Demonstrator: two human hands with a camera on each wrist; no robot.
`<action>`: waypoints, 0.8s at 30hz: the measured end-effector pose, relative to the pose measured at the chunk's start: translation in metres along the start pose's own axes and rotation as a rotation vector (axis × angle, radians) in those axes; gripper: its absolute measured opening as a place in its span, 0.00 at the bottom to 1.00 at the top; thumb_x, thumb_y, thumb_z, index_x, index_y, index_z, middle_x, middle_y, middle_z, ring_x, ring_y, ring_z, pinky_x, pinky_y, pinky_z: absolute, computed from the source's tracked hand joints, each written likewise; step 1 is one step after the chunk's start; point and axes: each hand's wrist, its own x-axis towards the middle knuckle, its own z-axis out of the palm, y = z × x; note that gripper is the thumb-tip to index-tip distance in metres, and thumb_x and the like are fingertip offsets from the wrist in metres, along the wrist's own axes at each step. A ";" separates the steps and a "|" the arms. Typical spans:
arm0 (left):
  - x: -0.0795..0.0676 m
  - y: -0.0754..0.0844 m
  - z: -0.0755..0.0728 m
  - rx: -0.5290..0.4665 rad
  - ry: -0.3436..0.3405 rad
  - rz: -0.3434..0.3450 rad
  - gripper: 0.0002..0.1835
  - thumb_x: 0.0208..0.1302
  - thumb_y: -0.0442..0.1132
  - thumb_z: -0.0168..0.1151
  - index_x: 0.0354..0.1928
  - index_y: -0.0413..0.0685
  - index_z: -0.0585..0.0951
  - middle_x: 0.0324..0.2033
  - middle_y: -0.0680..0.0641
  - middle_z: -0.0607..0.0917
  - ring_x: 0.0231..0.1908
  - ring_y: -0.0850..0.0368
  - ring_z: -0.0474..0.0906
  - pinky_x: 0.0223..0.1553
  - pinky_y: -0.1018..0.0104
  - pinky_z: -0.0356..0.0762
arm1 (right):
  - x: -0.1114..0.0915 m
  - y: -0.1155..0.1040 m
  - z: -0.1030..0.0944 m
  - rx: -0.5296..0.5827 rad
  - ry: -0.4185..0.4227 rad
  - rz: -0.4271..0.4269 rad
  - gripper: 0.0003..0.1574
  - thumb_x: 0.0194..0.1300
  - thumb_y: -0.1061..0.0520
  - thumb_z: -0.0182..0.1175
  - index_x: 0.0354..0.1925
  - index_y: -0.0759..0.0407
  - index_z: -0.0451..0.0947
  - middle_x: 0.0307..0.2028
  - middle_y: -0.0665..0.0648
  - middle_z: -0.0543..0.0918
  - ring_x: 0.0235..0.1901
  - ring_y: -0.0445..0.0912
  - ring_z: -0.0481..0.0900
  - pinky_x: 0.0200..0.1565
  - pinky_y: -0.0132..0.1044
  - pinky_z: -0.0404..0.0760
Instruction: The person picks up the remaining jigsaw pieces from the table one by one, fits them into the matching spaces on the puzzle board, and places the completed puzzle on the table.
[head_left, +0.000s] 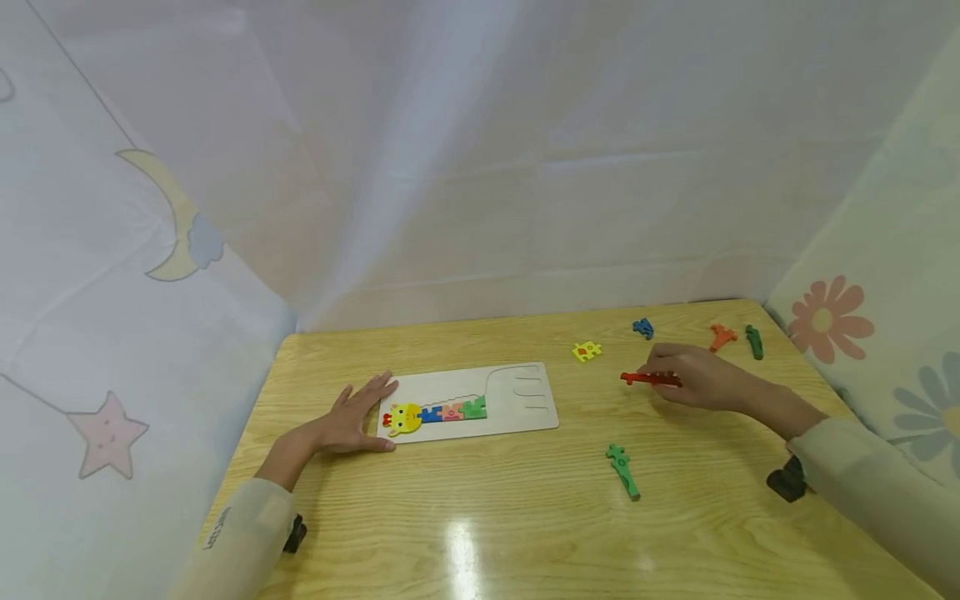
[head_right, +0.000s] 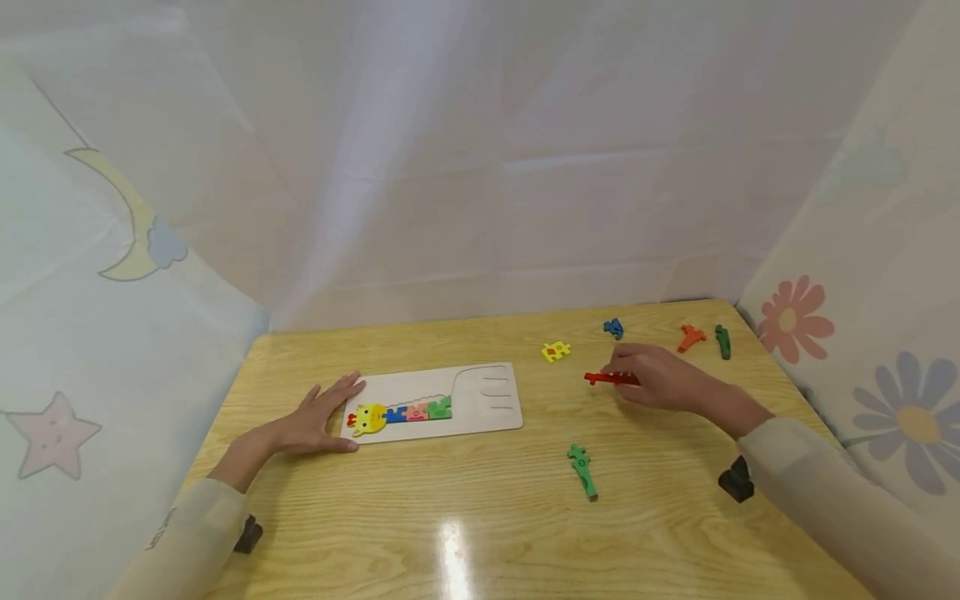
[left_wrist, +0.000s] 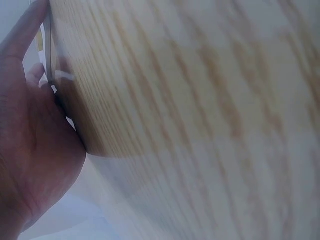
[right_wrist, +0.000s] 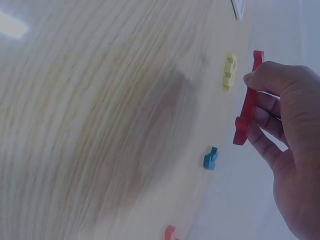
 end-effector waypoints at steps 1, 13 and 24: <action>0.000 0.000 0.000 -0.001 0.000 -0.001 0.60 0.63 0.61 0.74 0.85 0.44 0.51 0.85 0.38 0.43 0.83 0.34 0.40 0.76 0.27 0.26 | 0.002 0.000 0.000 -0.006 0.002 -0.003 0.19 0.52 0.69 0.79 0.45 0.60 0.90 0.36 0.47 0.79 0.30 0.34 0.70 0.30 0.29 0.76; 0.000 -0.003 0.000 -0.011 0.008 -0.002 0.60 0.63 0.60 0.75 0.85 0.44 0.51 0.85 0.39 0.43 0.83 0.34 0.39 0.76 0.27 0.26 | 0.030 -0.010 0.003 0.014 -0.005 -0.056 0.18 0.55 0.69 0.78 0.45 0.62 0.90 0.38 0.49 0.81 0.31 0.36 0.72 0.32 0.32 0.79; 0.000 -0.002 0.001 -0.013 0.009 -0.012 0.60 0.62 0.60 0.76 0.85 0.44 0.51 0.85 0.39 0.44 0.83 0.34 0.40 0.76 0.27 0.26 | 0.053 -0.018 0.006 0.040 -0.053 -0.059 0.16 0.59 0.68 0.76 0.47 0.61 0.90 0.38 0.50 0.81 0.31 0.38 0.72 0.31 0.32 0.77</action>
